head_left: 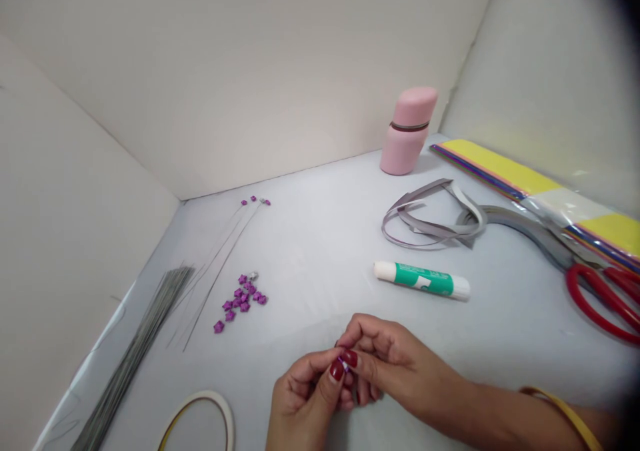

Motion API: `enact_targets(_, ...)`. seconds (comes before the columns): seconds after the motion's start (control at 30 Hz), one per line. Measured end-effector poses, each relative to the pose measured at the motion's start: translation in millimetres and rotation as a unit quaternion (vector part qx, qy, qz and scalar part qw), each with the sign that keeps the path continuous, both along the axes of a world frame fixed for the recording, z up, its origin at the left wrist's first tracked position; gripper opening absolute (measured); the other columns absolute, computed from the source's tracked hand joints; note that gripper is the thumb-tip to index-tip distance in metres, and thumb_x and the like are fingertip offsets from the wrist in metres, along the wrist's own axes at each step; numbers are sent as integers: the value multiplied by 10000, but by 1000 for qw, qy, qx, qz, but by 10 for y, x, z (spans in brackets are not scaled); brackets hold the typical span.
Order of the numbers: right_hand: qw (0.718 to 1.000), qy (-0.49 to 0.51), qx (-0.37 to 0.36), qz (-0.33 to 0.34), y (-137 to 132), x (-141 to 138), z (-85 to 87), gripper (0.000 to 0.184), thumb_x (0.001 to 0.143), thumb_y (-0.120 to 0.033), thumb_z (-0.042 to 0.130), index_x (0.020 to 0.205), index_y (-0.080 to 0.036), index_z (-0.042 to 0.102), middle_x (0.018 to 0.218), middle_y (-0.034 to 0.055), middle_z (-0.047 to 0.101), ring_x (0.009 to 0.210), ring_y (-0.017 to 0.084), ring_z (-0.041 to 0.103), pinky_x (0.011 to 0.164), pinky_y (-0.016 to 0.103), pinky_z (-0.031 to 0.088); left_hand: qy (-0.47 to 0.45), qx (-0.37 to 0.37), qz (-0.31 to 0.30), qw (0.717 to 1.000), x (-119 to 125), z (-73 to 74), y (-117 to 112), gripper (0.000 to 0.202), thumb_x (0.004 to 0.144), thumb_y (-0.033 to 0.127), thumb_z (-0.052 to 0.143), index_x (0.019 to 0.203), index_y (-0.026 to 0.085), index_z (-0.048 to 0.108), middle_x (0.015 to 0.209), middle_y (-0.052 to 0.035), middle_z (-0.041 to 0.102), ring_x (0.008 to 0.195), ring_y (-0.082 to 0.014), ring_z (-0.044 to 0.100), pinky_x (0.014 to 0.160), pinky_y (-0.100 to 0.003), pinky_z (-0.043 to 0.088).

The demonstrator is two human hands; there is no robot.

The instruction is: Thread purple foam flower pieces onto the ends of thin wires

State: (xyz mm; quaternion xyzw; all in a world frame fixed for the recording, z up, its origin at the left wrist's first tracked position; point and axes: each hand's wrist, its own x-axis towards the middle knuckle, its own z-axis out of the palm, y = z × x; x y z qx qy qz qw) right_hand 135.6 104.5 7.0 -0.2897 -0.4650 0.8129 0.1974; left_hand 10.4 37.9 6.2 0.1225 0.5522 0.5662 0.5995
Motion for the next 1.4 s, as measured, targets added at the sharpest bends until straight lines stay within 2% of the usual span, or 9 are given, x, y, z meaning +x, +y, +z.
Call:
enact_targets(0.1, 1000, 4, 0, 0, -1, 4, -4, 291, 821, -442, 528, 802, -157, 478, 618, 0, 605, 507, 77, 513, 497, 205, 377, -12, -12, 6, 1000, -1, 13, 4, 267, 480, 327, 818, 663, 145, 750, 509, -15, 662, 428, -45, 539, 452, -141, 427)
enact_targets(0.37, 1000, -13, -10, 1, 15, -20, 34, 321, 762, -458, 595, 775, -168, 458, 606, -14, 599, 506, 84, 530, 484, 203, 374, -11, 0, -6, 1000, -1, -44, -13, 254, 512, 330, 805, 681, 149, 746, 508, -18, 648, 439, -57, 539, 453, -160, 417)
enact_targets(0.87, 1000, 0, -20, 8, 21, 0, 18, 326, 775, -459, 581, 817, -155, 470, 610, -6, 601, 495, 77, 518, 477, 199, 359, 3, 12, -6, 1000, -7, -10, -3, 259, 502, 345, 805, 679, 165, 752, 511, -10, 658, 439, -51, 544, 459, -147, 431)
enact_targets(1.03, 1000, -6, -20, -4, 18, -11, 29, 293, 782, -414, 593, 793, -156, 456, 608, -14, 599, 502, 71, 522, 482, 193, 365, -9, 8, -12, 1000, -6, -13, -8, 268, 532, 346, 792, 719, 159, 751, 525, -20, 661, 452, -59, 543, 470, -162, 430)
enact_targets(1.2, 1000, -15, -19, 2, 13, -7, 17, 323, 763, -436, 606, 776, -156, 447, 567, -21, 587, 479, 71, 513, 458, 184, 346, 16, 30, -17, 999, 16, -1, -16, 233, 522, 328, 798, 674, 160, 742, 480, -13, 648, 452, -66, 529, 481, -170, 409)
enact_targets(1.4, 1000, -17, -4, -1, 12, -3, 4, 284, 809, -418, 556, 804, -154, 452, 600, -6, 602, 487, 74, 520, 453, 185, 347, 31, 34, -19, 999, 8, 4, -28, 267, 552, 339, 780, 756, 169, 746, 573, -26, 672, 500, -89, 552, 520, -203, 437)
